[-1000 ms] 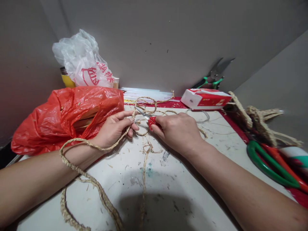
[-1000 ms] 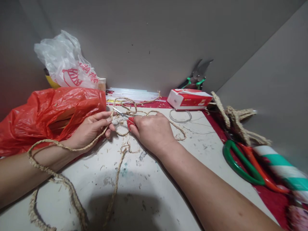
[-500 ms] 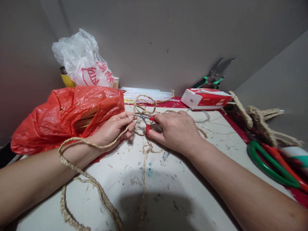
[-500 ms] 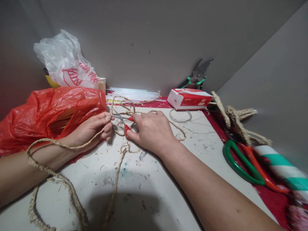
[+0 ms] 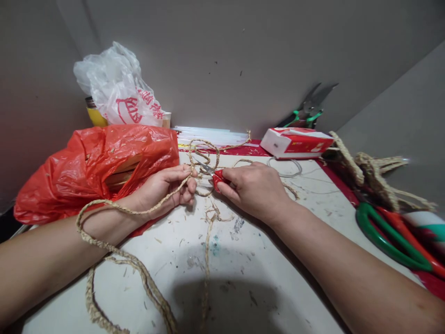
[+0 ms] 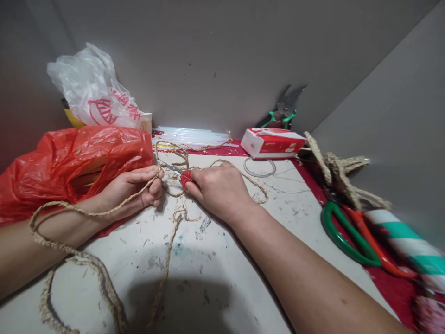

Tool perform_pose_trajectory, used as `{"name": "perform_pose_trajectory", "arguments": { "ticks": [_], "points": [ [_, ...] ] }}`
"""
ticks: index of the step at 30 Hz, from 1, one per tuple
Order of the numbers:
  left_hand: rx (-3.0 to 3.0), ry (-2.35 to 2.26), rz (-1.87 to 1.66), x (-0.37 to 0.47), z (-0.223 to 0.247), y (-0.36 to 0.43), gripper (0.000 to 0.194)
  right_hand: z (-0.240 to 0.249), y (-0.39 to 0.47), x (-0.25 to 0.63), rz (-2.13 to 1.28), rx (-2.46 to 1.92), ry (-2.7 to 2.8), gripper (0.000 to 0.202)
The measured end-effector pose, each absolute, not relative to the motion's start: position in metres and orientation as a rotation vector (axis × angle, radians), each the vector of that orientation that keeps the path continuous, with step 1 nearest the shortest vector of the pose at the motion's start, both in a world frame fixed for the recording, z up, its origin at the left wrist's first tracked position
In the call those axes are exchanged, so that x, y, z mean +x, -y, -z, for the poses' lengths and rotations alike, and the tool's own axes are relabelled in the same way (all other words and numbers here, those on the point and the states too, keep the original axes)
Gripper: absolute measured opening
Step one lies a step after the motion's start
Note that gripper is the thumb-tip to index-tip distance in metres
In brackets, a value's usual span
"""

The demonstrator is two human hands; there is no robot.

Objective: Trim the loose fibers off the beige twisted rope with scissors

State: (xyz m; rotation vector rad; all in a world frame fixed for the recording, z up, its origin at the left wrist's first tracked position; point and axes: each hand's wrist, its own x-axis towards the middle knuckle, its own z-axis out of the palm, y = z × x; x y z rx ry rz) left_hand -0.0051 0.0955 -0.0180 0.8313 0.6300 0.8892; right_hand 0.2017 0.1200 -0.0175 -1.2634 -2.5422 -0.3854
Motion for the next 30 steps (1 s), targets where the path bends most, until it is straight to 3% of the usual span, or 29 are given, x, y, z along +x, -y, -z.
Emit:
{"name": "perform_pose_trajectory", "arguments": {
  "ticks": [30],
  "points": [
    [0.853,-0.699,-1.002,-0.0019,0.0127,-0.095,0.014,0.0166,-0.1201,0.206,0.318,-1.172,2.558,0.029]
  ]
}}
